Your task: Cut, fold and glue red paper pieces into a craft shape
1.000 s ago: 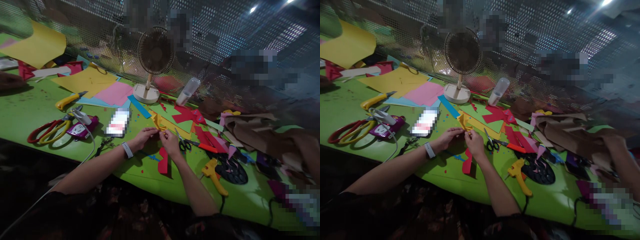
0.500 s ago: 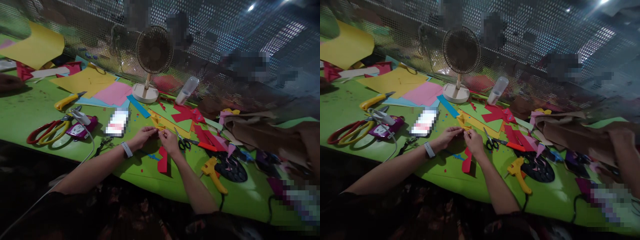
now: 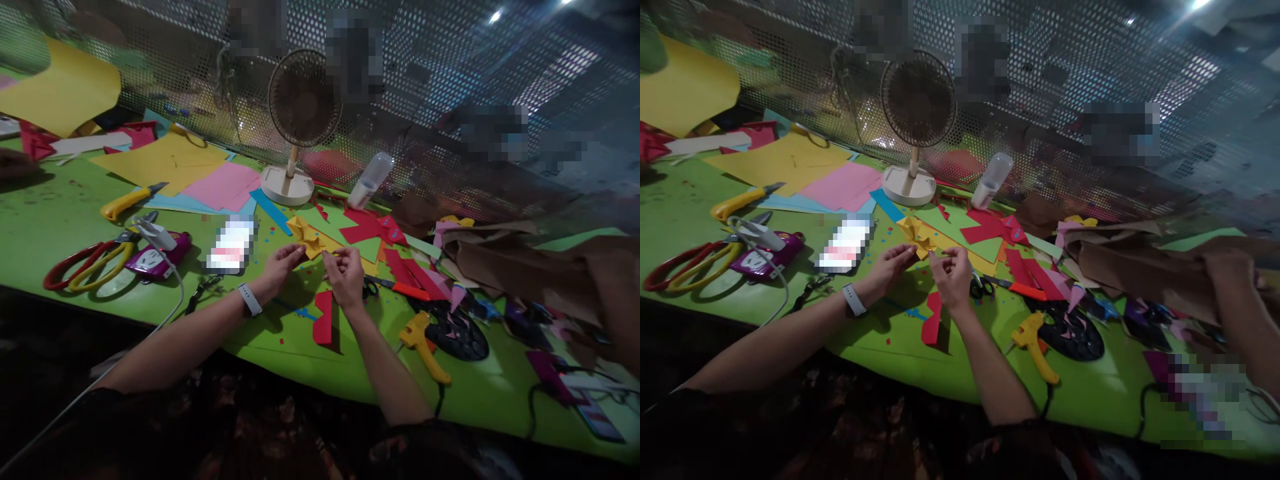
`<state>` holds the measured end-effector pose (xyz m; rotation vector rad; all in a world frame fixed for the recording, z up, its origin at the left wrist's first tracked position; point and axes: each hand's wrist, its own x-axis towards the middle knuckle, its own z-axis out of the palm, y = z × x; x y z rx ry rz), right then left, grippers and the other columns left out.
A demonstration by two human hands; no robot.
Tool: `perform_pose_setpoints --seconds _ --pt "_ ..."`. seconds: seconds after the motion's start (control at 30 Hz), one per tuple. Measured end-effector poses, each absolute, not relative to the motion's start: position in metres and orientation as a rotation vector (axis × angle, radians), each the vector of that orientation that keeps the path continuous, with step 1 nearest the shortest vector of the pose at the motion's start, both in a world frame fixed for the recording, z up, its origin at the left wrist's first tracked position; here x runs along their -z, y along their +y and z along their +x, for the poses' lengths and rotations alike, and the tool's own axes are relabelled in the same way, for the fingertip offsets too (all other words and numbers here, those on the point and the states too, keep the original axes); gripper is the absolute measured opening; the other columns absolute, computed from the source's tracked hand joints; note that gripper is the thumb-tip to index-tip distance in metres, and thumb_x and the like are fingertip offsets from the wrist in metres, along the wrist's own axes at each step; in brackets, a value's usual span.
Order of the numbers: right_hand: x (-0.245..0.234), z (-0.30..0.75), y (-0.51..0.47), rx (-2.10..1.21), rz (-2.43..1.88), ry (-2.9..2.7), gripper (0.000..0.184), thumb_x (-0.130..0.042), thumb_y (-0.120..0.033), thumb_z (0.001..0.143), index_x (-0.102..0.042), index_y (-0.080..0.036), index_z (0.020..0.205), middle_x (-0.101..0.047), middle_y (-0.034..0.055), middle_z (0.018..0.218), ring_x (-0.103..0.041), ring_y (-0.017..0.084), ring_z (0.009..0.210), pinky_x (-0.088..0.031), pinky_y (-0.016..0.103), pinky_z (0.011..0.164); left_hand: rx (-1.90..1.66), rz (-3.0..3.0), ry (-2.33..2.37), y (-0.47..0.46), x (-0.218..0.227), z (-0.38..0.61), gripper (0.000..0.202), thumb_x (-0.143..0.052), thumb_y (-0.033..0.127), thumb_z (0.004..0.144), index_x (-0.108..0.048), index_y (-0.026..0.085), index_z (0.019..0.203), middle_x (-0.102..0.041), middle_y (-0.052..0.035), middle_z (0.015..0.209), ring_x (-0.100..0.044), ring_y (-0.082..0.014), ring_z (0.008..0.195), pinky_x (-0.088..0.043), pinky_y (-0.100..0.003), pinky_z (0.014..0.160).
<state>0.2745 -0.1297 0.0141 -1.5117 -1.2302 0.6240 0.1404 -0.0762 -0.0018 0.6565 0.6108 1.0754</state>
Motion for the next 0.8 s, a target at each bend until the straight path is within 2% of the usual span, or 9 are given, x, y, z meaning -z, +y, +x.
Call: perform_pose_setpoints --seconds 0.1,0.17,0.4,0.57,0.67,0.8 --pt "-0.01 0.272 -0.125 -0.862 -1.498 -1.254 0.039 -0.064 -0.057 0.077 -0.06 -0.018 0.078 -0.066 0.0021 0.065 -0.062 0.015 0.052 -0.049 0.024 0.047 -1.048 0.681 0.61 -0.078 0.003 0.141 0.011 -0.078 0.021 0.071 -0.07 0.015 0.075 -0.07 -0.0009 0.076 -0.064 -0.0102 0.076 -0.05 -0.021 0.077" --pt "-0.005 0.271 -0.122 -0.945 -1.457 -1.22 0.04 -0.063 -0.057 0.077 -0.061 -0.017 0.071 -0.066 0.0026 0.061 -0.062 0.014 0.049 -0.05 0.024 0.047 -1.022 0.672 0.601 -0.08 0.004 0.143 0.013 -0.079 0.021 0.069 -0.069 0.015 0.074 -0.069 -0.0005 0.074 -0.063 -0.0092 0.072 -0.05 -0.019 0.07" --pt "0.003 0.269 -0.12 -1.099 -1.369 -1.068 0.045 -0.063 -0.061 0.075 -0.065 -0.016 0.069 -0.069 0.0044 0.06 -0.064 0.015 0.048 -0.05 0.025 0.047 -0.961 0.62 0.624 -0.085 -0.001 0.144 0.023 -0.083 0.028 0.064 -0.066 0.014 0.073 -0.065 0.0005 0.062 -0.057 -0.0091 0.053 -0.046 -0.02 0.051" --pt "0.003 0.273 -0.121 -1.145 -1.416 -1.051 0.054 -0.05 -0.067 0.081 -0.064 -0.017 0.066 -0.068 0.0052 0.056 -0.064 0.017 0.048 -0.052 0.029 0.048 -0.969 0.653 0.618 -0.086 -0.001 0.144 0.024 -0.082 0.03 0.065 -0.065 0.014 0.071 -0.062 0.0021 0.059 -0.055 -0.0078 0.052 -0.045 -0.019 0.052" --pt "-0.001 0.276 -0.122 -1.119 -1.442 -1.097 0.058 -0.039 -0.069 0.086 -0.06 -0.019 0.065 -0.062 0.0027 0.051 -0.059 0.016 0.044 -0.048 0.027 0.045 -0.995 0.644 0.64 -0.084 -0.001 0.142 0.021 -0.081 0.028 0.067 -0.066 0.014 0.072 -0.065 0.0001 0.064 -0.06 -0.0092 0.059 -0.049 -0.021 0.061" --pt "-0.008 0.281 -0.125 -0.775 -1.474 -1.268 0.043 -0.053 -0.06 0.084 -0.045 -0.023 0.062 -0.045 -0.0062 0.047 -0.047 0.012 0.042 -0.04 0.025 0.045 -0.995 0.713 0.624 -0.081 -0.001 0.139 0.019 -0.08 0.025 0.068 -0.069 0.013 0.078 -0.07 -0.0028 0.078 -0.064 -0.0112 0.074 -0.051 -0.024 0.078"
